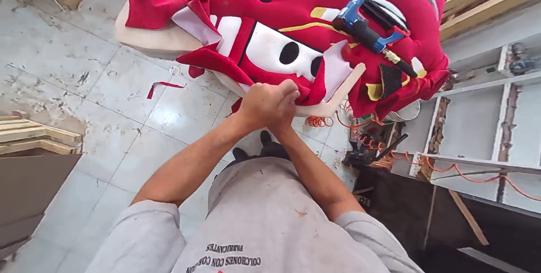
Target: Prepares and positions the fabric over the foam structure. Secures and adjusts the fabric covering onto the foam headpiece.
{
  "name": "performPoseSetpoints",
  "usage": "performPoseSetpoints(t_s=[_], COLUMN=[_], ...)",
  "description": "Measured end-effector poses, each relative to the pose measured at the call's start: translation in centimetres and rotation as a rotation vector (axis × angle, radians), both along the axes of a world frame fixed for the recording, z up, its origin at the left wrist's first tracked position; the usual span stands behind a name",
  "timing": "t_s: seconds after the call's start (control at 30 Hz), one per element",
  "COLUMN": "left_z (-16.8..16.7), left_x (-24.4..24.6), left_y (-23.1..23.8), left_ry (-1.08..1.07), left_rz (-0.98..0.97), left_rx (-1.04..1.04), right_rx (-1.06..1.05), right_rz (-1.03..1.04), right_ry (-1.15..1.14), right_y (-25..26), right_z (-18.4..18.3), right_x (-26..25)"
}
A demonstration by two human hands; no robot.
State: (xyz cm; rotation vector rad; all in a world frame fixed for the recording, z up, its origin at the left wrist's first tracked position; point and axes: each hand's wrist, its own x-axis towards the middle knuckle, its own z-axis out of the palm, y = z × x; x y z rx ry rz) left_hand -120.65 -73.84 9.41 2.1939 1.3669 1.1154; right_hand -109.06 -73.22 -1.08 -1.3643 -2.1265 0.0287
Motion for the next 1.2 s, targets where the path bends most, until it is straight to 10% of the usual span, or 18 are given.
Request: performPoseSetpoints(t_s=[0.13,0.37,0.63,0.93,1.03,1.2], left_z=[-4.6,-17.4,-18.5,-19.0,-18.4,-12.5], left_x=[-0.7,0.4,0.4,1.0,0.6,-3.5], left_y=[-3.3,-2.7,0.0,-0.1,-2.0,-2.5], left_ry=[0.057,0.125,0.307,0.387,0.035,-1.144], left_rz=[-0.031,0.111,0.018,-0.042,0.125,0.909], left_rx=[0.035,0.219,0.264,0.148,0.046,-0.319], right_rx=[-0.339,0.04,-0.15,0.041,0.091,0.085], right_rz=[0.07,0.56,0.581,0.61,0.604,0.585], right_ry=[-0.035,-0.436,-0.2,-0.424,-0.512,-0.526], right_y=[-0.7,0.5,-0.5,4.9,4.7,4.3], right_z=[0.8,-2.6,7.7,0.7,0.1,0.1], right_x=[1.3,10.9,8.0,8.0,8.1,7.8])
